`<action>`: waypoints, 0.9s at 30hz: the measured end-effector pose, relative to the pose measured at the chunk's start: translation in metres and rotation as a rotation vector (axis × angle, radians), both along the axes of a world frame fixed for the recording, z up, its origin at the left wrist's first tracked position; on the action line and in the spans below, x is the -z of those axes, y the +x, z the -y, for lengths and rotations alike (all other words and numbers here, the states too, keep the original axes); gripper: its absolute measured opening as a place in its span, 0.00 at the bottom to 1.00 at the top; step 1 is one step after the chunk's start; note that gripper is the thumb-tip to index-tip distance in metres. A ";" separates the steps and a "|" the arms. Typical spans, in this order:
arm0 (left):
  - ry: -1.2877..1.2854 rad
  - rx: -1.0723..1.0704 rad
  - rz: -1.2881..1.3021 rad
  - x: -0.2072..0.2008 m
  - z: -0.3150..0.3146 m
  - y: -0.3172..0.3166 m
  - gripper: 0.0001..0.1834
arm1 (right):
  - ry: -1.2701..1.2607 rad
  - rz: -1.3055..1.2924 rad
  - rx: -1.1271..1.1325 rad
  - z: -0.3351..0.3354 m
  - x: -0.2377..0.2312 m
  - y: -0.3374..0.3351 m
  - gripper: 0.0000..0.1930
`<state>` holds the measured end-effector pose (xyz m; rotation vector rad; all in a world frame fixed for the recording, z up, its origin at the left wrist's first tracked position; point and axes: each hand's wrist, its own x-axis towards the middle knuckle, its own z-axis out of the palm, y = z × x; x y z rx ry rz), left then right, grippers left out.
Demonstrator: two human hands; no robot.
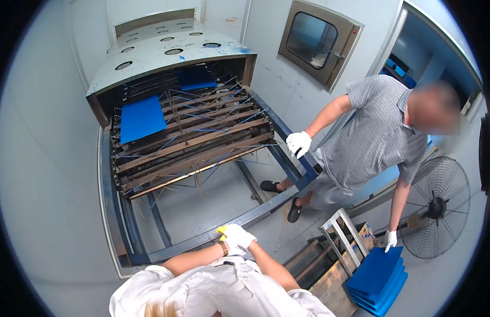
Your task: The person repeatedly picks up blue rectangular sheets from a stack on a wooden pallet and places them onto a metal rack. A coworker assists by also placing sheets onto the rack. The task involves continuous pick-and-place motions to fill the rack with the blue sheets.
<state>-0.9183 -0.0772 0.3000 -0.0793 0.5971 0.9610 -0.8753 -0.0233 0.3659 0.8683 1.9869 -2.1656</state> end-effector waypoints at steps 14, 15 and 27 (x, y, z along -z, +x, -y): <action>0.295 0.016 -0.625 -0.005 0.055 -0.108 0.10 | -0.009 -0.048 -0.267 0.044 0.012 -0.120 0.11; 0.337 0.046 -0.771 -0.007 0.058 -0.114 0.09 | -0.070 -0.043 -0.242 0.046 0.016 -0.127 0.10; 0.753 0.284 -1.852 0.001 0.043 -0.187 0.09 | -0.216 0.096 -0.055 0.024 -0.006 -0.202 0.14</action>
